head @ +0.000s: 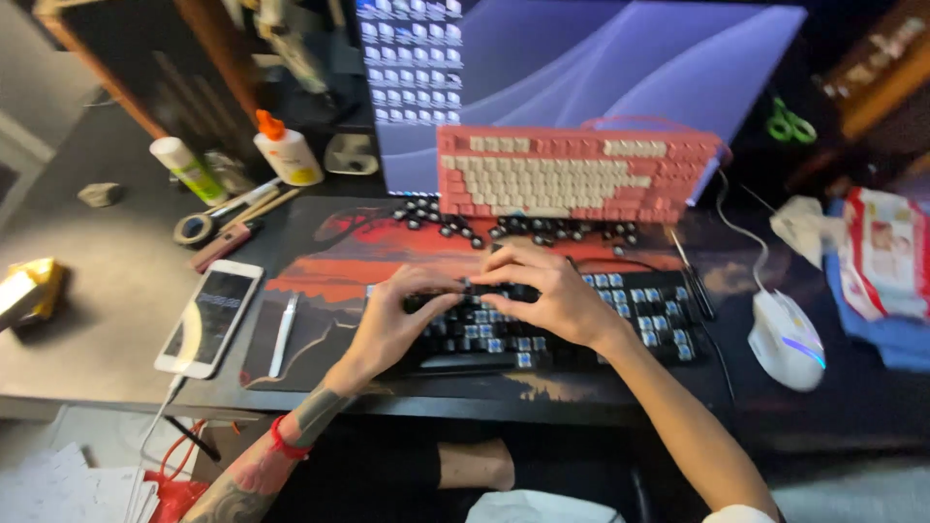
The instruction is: Removing keycaps from a mechanical keyboard and performing typing tests on the exposed switches.
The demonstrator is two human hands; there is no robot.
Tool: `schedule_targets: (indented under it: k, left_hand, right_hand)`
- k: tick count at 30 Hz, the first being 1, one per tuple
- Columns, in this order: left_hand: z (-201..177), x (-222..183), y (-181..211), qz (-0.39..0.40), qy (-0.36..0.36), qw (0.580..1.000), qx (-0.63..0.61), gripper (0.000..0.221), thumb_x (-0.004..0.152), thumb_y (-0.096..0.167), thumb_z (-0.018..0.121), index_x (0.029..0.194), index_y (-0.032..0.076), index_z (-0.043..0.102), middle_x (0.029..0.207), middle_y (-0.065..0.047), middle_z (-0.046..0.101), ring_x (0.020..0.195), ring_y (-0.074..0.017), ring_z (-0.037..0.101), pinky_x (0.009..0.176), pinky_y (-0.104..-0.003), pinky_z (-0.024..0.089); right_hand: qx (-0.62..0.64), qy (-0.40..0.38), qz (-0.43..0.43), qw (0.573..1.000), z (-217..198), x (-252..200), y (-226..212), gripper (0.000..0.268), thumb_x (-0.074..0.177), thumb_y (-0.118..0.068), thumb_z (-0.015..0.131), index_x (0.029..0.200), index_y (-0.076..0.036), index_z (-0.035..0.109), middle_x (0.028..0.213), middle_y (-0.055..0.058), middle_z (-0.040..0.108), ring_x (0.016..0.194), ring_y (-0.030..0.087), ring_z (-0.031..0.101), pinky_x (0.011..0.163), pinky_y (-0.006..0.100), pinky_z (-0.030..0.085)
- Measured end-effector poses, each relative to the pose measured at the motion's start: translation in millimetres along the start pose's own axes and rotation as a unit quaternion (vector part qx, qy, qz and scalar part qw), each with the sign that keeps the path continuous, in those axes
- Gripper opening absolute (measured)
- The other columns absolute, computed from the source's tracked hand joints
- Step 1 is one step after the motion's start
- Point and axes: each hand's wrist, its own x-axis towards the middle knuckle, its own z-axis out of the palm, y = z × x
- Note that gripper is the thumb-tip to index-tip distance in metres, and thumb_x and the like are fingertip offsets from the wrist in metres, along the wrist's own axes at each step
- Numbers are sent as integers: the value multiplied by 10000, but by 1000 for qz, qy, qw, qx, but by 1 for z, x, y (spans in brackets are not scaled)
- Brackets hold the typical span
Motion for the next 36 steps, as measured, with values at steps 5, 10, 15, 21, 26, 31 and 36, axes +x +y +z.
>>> schedule_targets:
  k: [5,10,15,21,26,31,36]
  left_hand:
    - [4,-11,-17,110,-52,981,152,142,1161,194,829,1263,140,913,1160,-62,881,1158,-283,788,1015,-429,622]
    - [20,-13,-16,224,-82,943,234,143,1148,231,837,1237,132,893,1177,-85,862,1132,-286,758,925,-393,583]
    - [29,-16,13,284,-130,918,243,185,1140,175,801,1282,87,879,1232,-150,858,1182,-321,753,964,-415,574]
    - [35,-22,11,311,-144,895,285,208,1166,224,784,1330,134,876,1302,-109,830,1251,-290,758,1039,-405,564]
    - [40,-24,-7,313,-170,882,307,399,1257,280,655,1604,119,767,1486,-159,749,1260,-377,706,1033,-498,536]
    - [42,-23,-7,318,-174,874,323,391,1259,280,655,1598,128,779,1467,-164,756,1253,-365,723,1030,-488,546]
    - [43,-24,-9,331,-164,868,332,365,1254,267,682,1569,112,779,1453,-171,754,1254,-365,732,1035,-490,556]
  right_hand:
    - [-40,35,64,997,-25,-55,7,220,1030,-105,946,1247,-117,919,1241,81,913,1217,332,869,1171,506,631]
    - [-44,29,84,995,-12,-99,19,165,995,-110,963,1157,-141,951,1191,75,951,1180,311,893,1082,483,689]
    - [-84,27,44,995,1,-104,10,86,1023,-120,945,1108,-105,948,1171,53,953,1181,280,882,1044,426,712]
    - [-129,2,19,992,8,-109,19,84,1065,-161,912,1081,-81,934,1207,52,935,1231,253,838,1070,418,694]
    - [-116,-56,7,992,2,-104,18,163,1085,-136,872,1195,-28,925,1254,95,882,1229,277,782,1078,451,668]
    - [-192,-101,-37,976,2,-105,21,182,1080,-109,877,1235,-19,914,1321,110,840,1277,281,747,1065,432,674]
    - [-241,-100,-76,962,2,-105,6,181,1144,-134,832,1162,34,899,1327,186,833,1342,334,727,1052,455,669]
